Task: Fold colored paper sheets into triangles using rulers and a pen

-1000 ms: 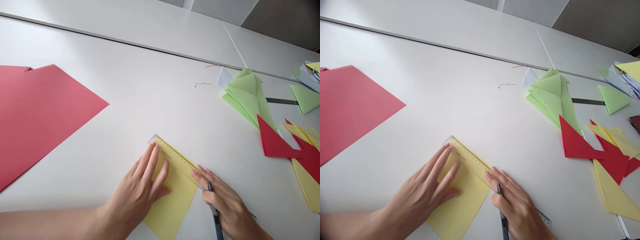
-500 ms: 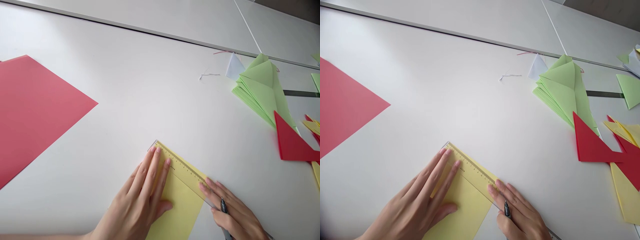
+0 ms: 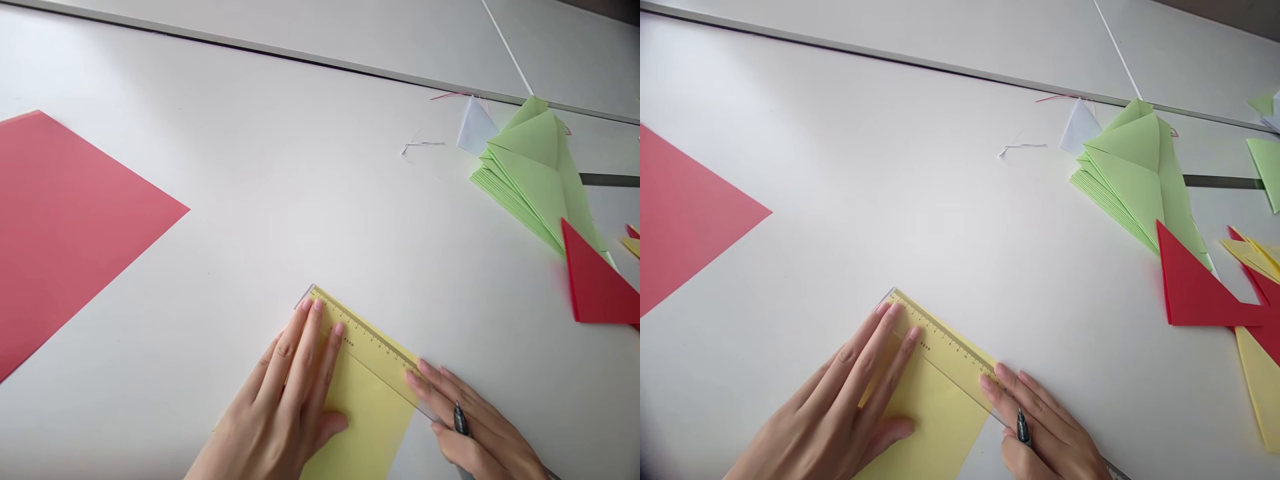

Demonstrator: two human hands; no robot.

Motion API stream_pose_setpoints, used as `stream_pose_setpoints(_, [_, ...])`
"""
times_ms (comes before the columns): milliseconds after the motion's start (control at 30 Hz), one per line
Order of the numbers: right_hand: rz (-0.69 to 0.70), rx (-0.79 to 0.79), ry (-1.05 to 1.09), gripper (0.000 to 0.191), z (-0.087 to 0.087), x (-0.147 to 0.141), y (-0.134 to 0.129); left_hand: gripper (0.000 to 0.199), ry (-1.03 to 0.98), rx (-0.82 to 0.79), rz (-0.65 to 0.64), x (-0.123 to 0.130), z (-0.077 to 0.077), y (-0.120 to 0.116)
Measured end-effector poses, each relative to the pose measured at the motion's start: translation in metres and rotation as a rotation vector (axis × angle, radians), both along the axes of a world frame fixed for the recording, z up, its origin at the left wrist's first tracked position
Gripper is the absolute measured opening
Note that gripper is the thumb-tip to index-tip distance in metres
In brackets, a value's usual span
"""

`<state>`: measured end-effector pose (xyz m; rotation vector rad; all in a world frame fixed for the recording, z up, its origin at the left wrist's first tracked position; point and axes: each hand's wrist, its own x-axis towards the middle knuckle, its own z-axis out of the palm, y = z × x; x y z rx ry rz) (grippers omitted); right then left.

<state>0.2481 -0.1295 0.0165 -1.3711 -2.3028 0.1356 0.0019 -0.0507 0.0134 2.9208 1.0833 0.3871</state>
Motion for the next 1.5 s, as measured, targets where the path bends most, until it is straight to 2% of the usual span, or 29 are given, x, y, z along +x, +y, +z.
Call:
stream_pose_setpoints(467, [-0.015, -0.006, 0.042, 0.022, -0.006, 0.002, -0.005, 0.055, 0.024, 0.007, 0.0, 0.0, -0.004, 0.002])
stream_pose_setpoints(767, [-0.008, -0.025, 0.031, 0.024, 0.0, 0.003, 0.0, 0.055, 0.024, 0.014, -0.012, 0.0, -0.003, 0.001])
stream_pose_setpoints(1200, [-0.015, -0.013, -0.003, 0.023, -0.002, 0.001, -0.004, 0.056, 0.026, 0.007, -0.011, -0.001, -0.003, 0.0])
stream_pose_setpoints(1500, [0.019, -0.137, 0.021, 0.026, -0.002, 0.009, -0.011, 0.055, 0.006, -0.008, -0.033, 0.003, 0.001, 0.002])
